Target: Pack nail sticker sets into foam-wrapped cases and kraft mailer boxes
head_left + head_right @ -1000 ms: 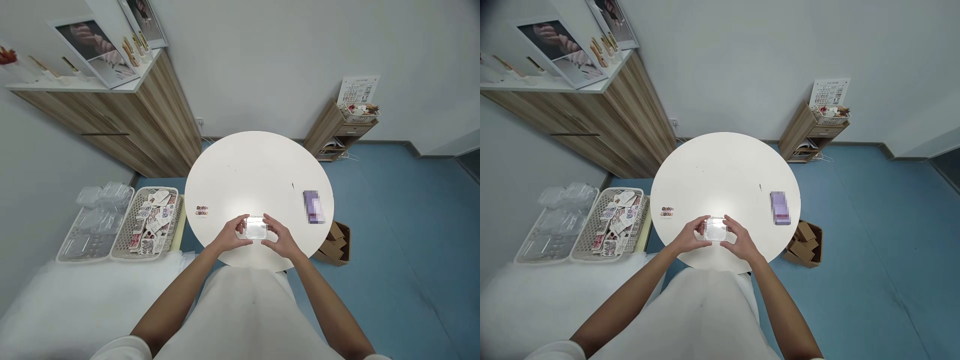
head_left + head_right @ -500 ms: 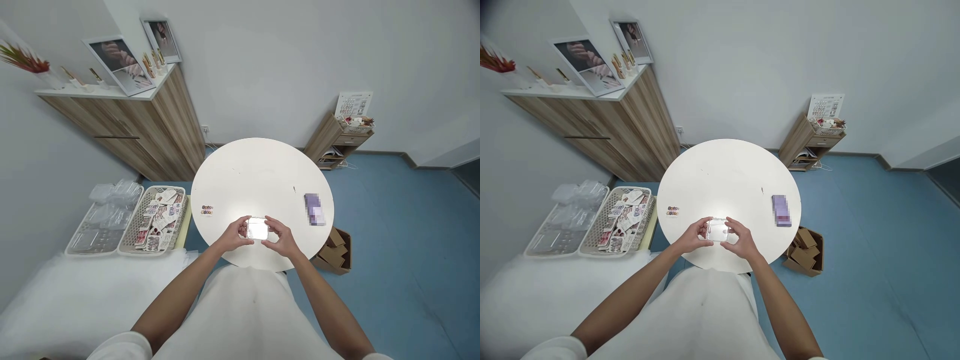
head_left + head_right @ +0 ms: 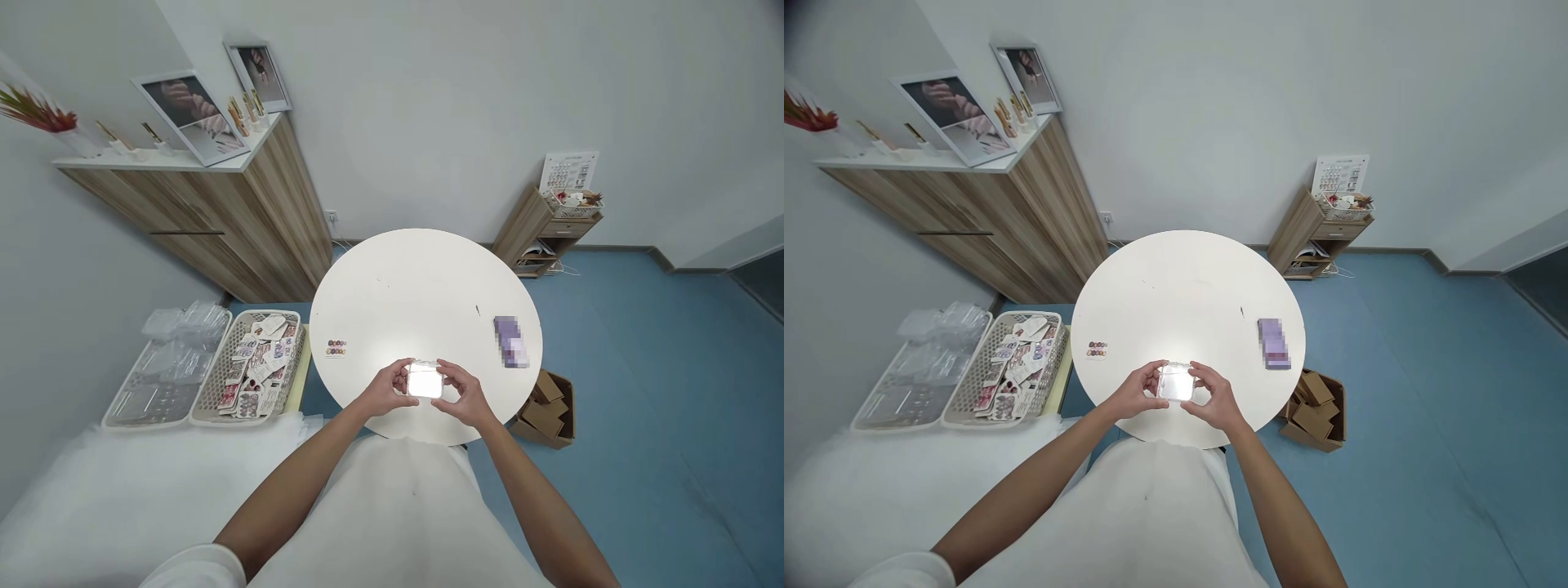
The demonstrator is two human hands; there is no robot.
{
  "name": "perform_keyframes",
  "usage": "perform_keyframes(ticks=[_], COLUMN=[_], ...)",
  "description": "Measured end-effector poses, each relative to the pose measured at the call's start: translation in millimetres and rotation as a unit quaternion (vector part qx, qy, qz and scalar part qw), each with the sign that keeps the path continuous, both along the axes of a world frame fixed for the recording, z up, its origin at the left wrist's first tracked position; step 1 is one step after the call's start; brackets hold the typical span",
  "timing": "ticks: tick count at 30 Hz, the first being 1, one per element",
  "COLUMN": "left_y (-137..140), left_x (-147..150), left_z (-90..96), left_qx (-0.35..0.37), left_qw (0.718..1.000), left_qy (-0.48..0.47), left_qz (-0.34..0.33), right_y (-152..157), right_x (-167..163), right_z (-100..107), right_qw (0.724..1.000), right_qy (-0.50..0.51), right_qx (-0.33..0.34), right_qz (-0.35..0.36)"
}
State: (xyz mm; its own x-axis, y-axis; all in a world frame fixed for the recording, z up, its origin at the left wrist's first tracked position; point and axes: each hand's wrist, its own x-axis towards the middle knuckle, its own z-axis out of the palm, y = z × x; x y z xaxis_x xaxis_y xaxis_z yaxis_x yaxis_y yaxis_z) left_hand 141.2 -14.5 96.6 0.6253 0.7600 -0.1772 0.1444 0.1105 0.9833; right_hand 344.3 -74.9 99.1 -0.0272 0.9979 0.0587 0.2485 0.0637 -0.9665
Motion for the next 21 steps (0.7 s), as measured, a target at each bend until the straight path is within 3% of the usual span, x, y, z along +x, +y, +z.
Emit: perform_keyframes(ticks=[9, 21], left_y=[-5.8, -8.0], left_x=[4.6, -1.4], left_z=[-8.8, -1.9], left_qx=[-0.059, -0.177], left_qw=[0.997, 0.981], left_qy=[-0.048, -0.072], left_qz=[-0.006, 0.039], right_y=[0.3, 3.1], right_x=[-2.7, -2.1], right_z=[-7.1, -3.4], right_qw=[0.997, 0.998], right_qy=[0.071, 0.057], right_qx=[0.008, 0.018], right_qz=[-0.038, -0.013])
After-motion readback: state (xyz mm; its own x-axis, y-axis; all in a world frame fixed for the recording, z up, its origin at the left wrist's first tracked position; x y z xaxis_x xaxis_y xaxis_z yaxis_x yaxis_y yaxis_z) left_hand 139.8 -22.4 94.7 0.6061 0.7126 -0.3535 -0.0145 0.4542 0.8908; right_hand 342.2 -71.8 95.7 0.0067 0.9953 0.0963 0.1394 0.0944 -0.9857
